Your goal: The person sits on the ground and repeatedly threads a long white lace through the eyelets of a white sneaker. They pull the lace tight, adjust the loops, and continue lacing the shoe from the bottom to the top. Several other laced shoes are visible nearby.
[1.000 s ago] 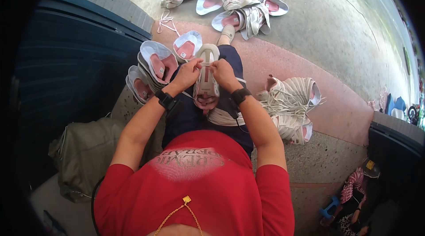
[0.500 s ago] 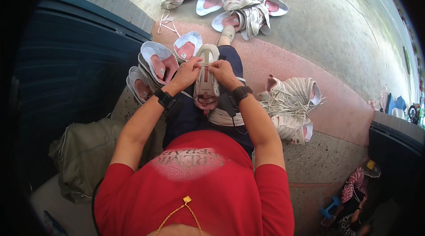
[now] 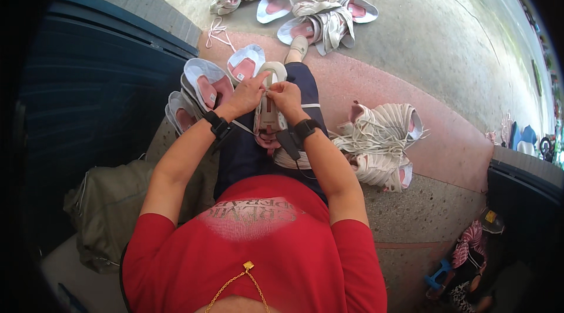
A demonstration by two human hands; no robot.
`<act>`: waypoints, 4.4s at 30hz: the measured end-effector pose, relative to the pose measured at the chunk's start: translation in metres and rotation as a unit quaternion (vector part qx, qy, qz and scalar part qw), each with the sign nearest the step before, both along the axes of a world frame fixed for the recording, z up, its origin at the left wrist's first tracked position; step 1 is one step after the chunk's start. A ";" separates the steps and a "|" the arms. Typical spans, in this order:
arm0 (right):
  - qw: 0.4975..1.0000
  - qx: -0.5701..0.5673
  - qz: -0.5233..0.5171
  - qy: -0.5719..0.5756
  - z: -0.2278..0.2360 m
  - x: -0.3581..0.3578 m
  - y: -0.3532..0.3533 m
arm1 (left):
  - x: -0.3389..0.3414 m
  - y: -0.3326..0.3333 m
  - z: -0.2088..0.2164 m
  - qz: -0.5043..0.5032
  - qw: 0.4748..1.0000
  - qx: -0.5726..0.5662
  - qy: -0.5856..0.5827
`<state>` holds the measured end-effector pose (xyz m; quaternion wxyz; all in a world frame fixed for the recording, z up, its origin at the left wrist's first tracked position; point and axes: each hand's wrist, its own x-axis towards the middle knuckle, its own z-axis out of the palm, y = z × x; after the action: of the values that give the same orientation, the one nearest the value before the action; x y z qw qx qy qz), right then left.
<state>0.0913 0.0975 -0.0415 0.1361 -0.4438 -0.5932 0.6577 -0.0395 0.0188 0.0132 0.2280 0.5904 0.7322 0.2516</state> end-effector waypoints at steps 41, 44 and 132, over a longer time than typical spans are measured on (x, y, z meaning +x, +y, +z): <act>0.999 -0.011 -0.027 0.022 0.098 0.187 0.028 | -0.056 -0.018 -0.009 -0.091 0.983 0.093 0.130; 0.998 -0.028 -0.035 0.032 0.099 0.194 0.026 | -0.041 -0.004 -0.004 -0.168 0.970 -0.054 0.169; 0.811 0.513 0.223 -0.171 0.037 0.043 0.007 | 0.017 -0.002 0.015 0.224 0.949 -0.089 -0.202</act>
<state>0.1346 0.1043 -0.0041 0.0902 -0.2703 -0.9407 0.1839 -0.0226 0.0164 0.0282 0.3604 0.3257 0.8037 0.3438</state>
